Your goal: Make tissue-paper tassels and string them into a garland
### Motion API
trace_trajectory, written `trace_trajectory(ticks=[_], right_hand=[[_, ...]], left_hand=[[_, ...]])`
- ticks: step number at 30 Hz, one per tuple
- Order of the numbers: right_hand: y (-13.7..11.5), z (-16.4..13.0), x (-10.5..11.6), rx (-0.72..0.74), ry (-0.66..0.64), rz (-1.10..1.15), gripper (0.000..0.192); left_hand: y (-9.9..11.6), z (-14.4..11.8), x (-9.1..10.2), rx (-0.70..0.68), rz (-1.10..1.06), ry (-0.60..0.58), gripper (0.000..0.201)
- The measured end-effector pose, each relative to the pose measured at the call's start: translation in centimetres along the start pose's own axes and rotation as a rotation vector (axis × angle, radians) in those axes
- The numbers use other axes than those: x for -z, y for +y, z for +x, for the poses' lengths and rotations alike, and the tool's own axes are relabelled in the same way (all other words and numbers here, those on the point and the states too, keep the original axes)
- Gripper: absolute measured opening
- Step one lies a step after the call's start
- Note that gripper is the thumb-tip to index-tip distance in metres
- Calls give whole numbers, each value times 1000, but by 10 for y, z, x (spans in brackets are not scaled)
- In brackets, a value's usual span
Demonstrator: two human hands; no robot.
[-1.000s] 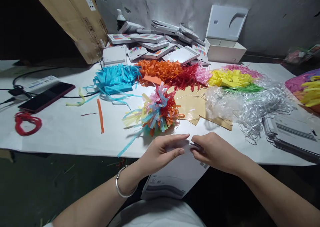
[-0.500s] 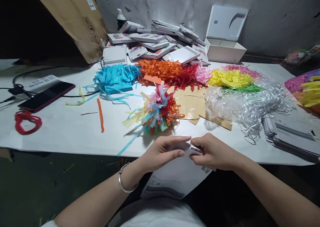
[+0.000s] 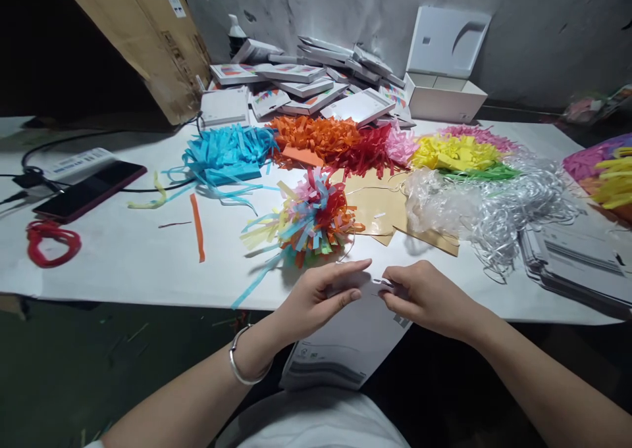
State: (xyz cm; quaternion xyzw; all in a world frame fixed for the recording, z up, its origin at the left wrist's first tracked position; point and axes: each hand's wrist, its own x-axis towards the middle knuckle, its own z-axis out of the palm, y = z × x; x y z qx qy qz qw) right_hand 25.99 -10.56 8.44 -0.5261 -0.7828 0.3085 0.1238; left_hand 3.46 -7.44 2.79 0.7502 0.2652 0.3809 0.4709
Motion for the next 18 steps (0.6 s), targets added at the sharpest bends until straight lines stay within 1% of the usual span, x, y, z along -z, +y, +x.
trace_trajectory(ticks=[6, 10, 13, 15, 18], right_hand=[[-4, 1, -6, -5, 33, -59, 25], [-3, 3, -7, 24, 47, -167, 27], [-3, 5, -2, 20, -37, -230, 29], [-4, 6, 3, 19, -98, -270, 26], [-7, 8, 7, 14, -143, -386, 17]], left_hand=[[1, 1, -3, -27, 4, 9, 38], [3, 2, -5, -33, -9, -6, 37], [5, 3, -6, -33, 21, -33, 36], [5, 4, -7, -43, 40, -47, 36], [5, 6, -7, -54, 53, -58, 36]])
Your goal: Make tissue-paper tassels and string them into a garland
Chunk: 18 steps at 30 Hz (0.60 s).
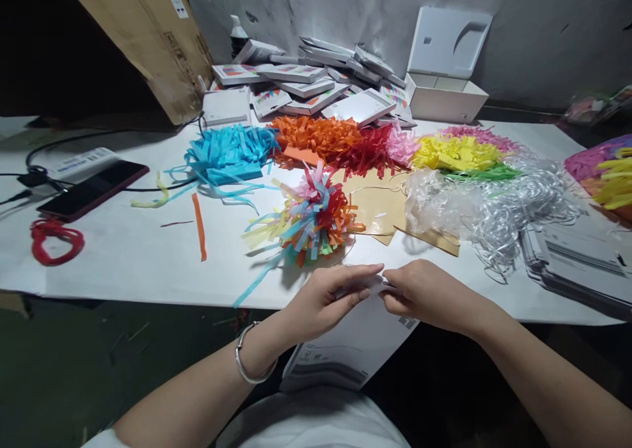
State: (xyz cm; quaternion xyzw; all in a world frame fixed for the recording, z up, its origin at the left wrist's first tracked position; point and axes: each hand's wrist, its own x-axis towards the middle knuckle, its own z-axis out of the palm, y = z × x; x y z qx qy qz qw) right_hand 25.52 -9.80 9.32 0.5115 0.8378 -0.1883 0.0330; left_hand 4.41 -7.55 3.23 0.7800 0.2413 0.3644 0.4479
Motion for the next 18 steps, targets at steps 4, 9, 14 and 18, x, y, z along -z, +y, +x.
trace_trajectory(ticks=[4, 9, 14, 18], right_hand=[[-2, 1, 0, -26, -27, -104, 13], [0, 2, -1, 6, -38, -66, 14], [5, 1, -1, 91, 14, 70, 16], [6, -3, -3, 93, 65, 147, 14]], left_hand=[[1, 1, 0, 16, -15, -6, 36], [0, 1, -2, 17, -49, 0, 38], [-4, -2, -3, 39, -83, 63, 37], [-5, -4, -2, 54, -71, 70, 37]])
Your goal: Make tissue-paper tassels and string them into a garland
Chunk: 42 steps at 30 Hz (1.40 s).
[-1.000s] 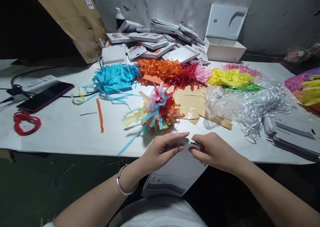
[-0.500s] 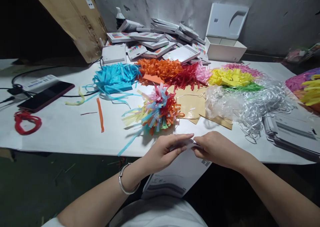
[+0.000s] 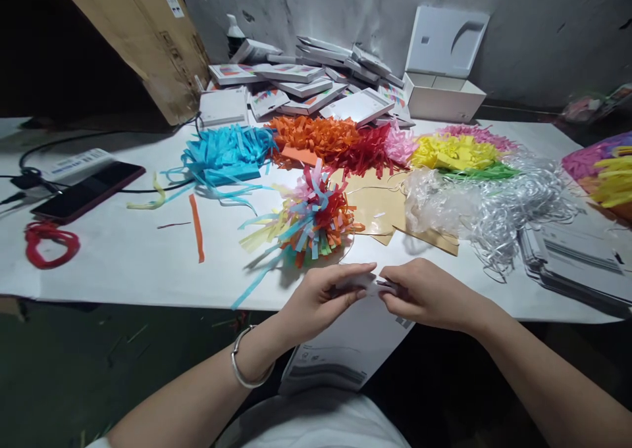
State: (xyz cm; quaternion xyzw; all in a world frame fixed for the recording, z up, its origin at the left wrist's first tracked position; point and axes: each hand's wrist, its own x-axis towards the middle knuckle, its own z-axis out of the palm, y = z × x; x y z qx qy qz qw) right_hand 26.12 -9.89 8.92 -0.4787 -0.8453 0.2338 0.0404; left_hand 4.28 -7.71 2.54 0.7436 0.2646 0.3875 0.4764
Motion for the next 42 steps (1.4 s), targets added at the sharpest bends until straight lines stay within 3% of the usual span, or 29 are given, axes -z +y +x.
trace_trajectory(ticks=[7, 19, 21, 25, 27, 31, 42], right_hand=[[-3, 2, -8, -77, 12, -283, 12], [-10, 2, -17, -115, 42, -278, 14], [-7, 2, -15, -124, 50, -232, 13], [1, 3, -10, -122, 55, -97, 18], [2, 2, -7, -118, 54, -33, 20], [2, 2, -3, -122, 59, 69, 24], [7, 3, -5, -131, 85, 152, 25]], left_hand=[[0, 2, 1, -15, 46, -12, 40], [-3, 3, -1, 83, 15, -18, 44], [-3, 1, -2, 32, 77, 1, 45], [3, -8, -7, -239, 468, 308, 35], [8, -14, -10, -372, 673, 350, 30], [18, -18, -19, -396, 923, 148, 23], [35, -13, -30, -348, 1348, -192, 25]])
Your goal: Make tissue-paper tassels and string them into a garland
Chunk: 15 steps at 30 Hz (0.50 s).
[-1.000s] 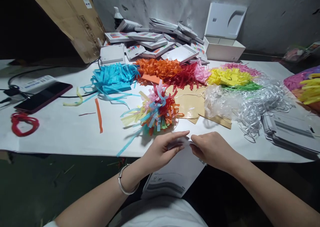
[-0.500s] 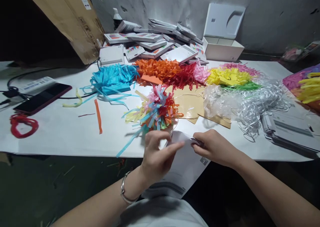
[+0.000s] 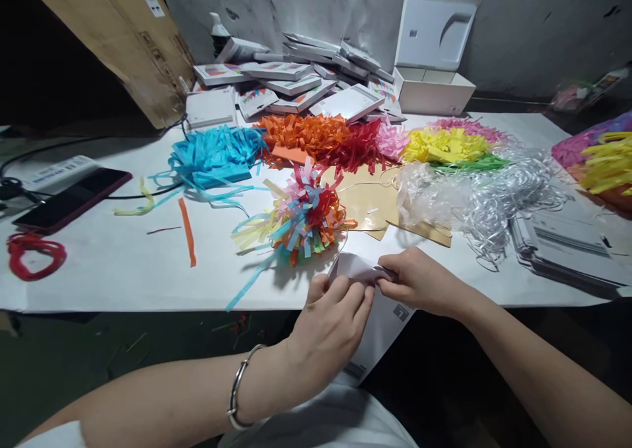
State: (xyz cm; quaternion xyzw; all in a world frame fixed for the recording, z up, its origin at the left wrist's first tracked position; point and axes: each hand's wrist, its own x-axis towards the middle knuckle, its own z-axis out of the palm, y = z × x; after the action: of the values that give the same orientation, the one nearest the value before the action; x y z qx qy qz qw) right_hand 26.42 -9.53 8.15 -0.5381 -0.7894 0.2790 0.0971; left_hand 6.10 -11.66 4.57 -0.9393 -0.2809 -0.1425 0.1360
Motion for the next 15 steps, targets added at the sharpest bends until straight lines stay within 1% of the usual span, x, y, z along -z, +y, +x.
trace_trajectory(ticks=[3, 8, 15], right_hand=[[-1, 0, 1, -1, -3, 3, 25], [-1, 1, -1, 9, -9, 16, 26], [3, 4, -2, 25, -21, 46, 29]], left_hand=[[4, 1, 2, -35, 38, -51, 28], [1, 7, -2, -42, 14, -13, 29], [-8, 17, -6, -77, 20, -4, 16]])
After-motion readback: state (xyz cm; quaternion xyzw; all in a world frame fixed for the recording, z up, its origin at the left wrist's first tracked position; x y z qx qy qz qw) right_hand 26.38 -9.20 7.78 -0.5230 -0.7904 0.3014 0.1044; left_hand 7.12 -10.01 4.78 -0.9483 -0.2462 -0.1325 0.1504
